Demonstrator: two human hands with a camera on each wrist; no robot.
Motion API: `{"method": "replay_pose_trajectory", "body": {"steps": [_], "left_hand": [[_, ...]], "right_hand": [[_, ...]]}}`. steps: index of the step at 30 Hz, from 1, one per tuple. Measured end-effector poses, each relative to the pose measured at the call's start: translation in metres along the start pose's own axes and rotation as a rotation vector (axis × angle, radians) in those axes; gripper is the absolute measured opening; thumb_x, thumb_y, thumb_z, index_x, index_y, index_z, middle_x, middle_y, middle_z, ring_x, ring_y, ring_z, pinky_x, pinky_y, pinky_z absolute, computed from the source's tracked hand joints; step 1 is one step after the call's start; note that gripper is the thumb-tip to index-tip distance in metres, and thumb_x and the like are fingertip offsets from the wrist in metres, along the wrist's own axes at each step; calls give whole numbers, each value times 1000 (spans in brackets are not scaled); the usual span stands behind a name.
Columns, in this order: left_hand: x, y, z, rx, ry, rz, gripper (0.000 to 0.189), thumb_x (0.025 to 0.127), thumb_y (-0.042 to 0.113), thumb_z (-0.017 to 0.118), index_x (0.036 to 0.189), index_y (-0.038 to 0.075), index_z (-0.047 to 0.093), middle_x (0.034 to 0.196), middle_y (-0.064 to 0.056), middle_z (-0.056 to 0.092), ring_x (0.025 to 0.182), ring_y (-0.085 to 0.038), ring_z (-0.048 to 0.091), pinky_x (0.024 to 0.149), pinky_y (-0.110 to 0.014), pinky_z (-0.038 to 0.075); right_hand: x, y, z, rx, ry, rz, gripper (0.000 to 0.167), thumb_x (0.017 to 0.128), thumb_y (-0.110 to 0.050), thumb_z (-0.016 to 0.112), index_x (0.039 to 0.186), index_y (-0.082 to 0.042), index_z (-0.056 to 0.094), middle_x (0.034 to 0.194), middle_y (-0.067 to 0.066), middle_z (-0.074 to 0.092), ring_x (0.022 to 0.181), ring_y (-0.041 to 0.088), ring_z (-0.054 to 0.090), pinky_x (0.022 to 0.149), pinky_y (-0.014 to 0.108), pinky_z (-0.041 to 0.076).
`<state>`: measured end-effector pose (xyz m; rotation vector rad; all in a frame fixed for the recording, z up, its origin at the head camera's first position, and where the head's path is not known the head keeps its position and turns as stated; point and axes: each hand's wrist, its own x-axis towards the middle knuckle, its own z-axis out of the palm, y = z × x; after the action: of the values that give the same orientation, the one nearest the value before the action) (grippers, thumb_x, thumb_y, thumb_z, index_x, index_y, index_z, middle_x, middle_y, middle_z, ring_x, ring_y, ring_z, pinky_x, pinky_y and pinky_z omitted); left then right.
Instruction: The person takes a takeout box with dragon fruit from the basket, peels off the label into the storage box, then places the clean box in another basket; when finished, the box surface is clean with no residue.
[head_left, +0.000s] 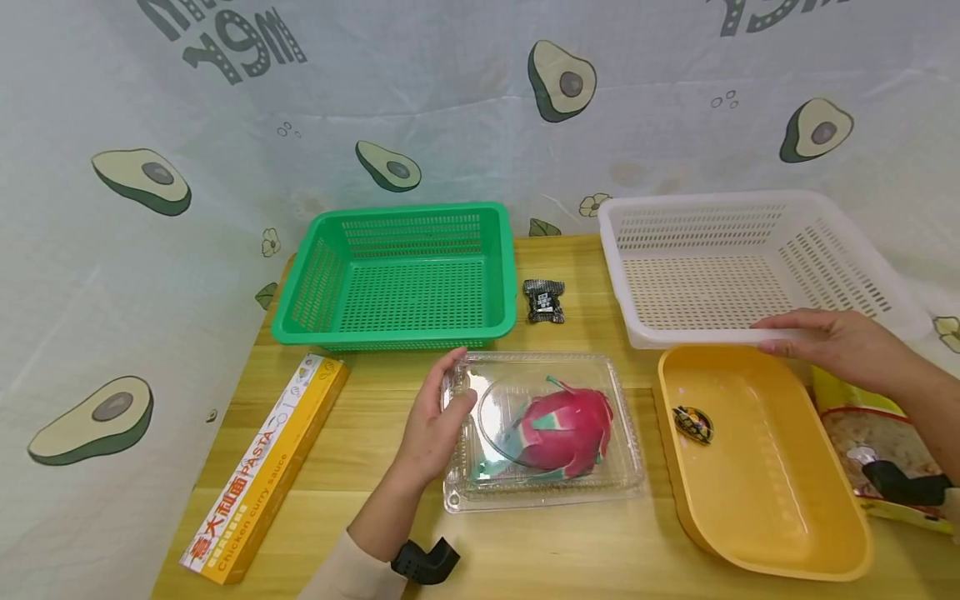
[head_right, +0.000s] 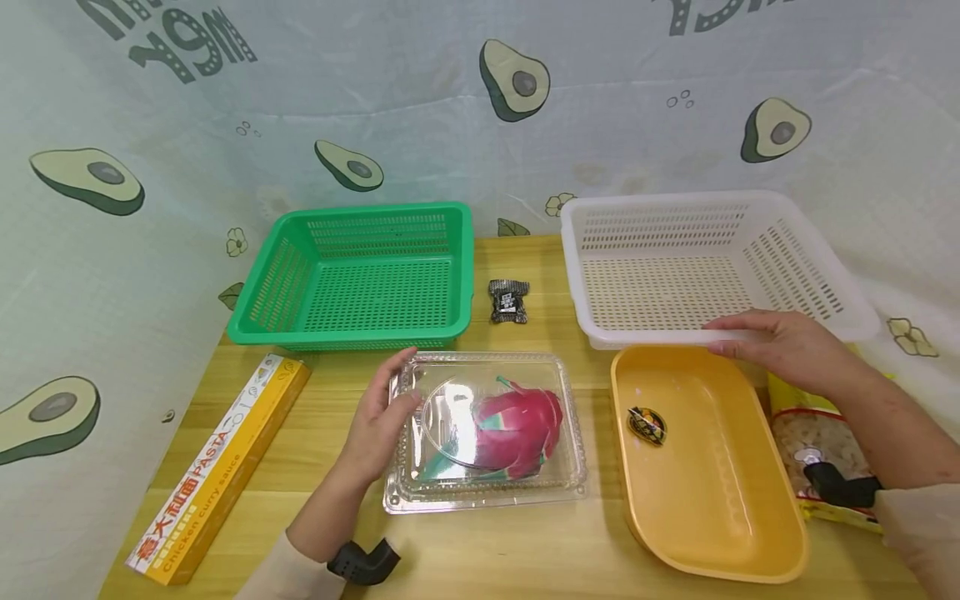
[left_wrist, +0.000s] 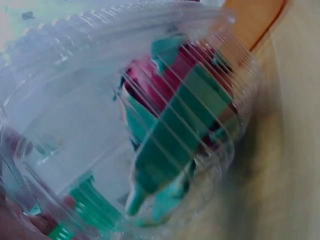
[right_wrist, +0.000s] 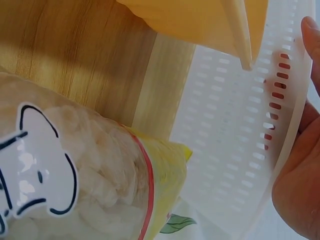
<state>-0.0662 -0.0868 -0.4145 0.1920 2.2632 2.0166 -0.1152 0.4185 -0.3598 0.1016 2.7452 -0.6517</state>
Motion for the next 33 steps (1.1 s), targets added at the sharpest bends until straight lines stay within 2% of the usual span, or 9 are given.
{"method": "replay_pose_trajectory", "body": {"steps": [4,7,10,15,18,21,27,33], "left_hand": [[-3,14,0,33,21,0,57,99,18,56,153,23,42,165,-5,35,156,-31,24,123,-67,18],[-5,25,-1,41,43,-7,57,99,17,55,154,23,43,164,-2,37,153,-30,29,120,-65,27],[-7,39,-2,39,68,-2,57,99,16,54,154,22,43,163,0,37,153,-27,30,119,-64,29],[-2,69,-4,33,113,84,56,99,13,53,154,19,43,162,0,39,154,-22,30,124,-59,25],[10,86,-4,32,145,149,55,100,14,51,154,17,42,160,0,42,152,-19,34,125,-54,26],[24,104,-1,32,180,165,55,100,17,50,154,19,41,158,4,44,150,-16,37,125,-49,29],[63,130,12,-14,205,136,57,99,21,49,155,23,40,156,5,45,148,-13,38,123,-45,32],[101,144,35,-47,203,76,59,97,21,49,154,26,39,155,4,46,148,-13,37,122,-43,32]], "right_hand": [[0,0,0,3,-4,1,73,98,-55,60,144,2,52,144,42,45,131,64,34,95,83,31],[0,0,0,12,-5,-1,73,98,-54,61,144,2,52,143,41,47,131,64,35,94,83,31],[1,-1,1,29,-7,-1,72,98,-54,62,144,2,53,140,39,52,130,63,36,95,83,31],[0,-2,2,26,2,3,73,97,-54,62,143,2,53,141,39,51,130,63,36,95,82,32],[0,-1,2,22,13,4,73,98,-54,62,143,2,53,143,40,48,130,63,36,95,82,32],[-1,-2,1,24,17,10,73,97,-54,62,143,2,53,144,41,46,131,63,35,95,82,32],[-1,-3,1,39,4,21,75,98,-56,60,143,3,52,144,41,46,130,62,36,96,82,32],[-1,-2,1,41,0,1,72,98,-54,61,143,3,54,145,41,46,131,61,37,97,82,32]]}}
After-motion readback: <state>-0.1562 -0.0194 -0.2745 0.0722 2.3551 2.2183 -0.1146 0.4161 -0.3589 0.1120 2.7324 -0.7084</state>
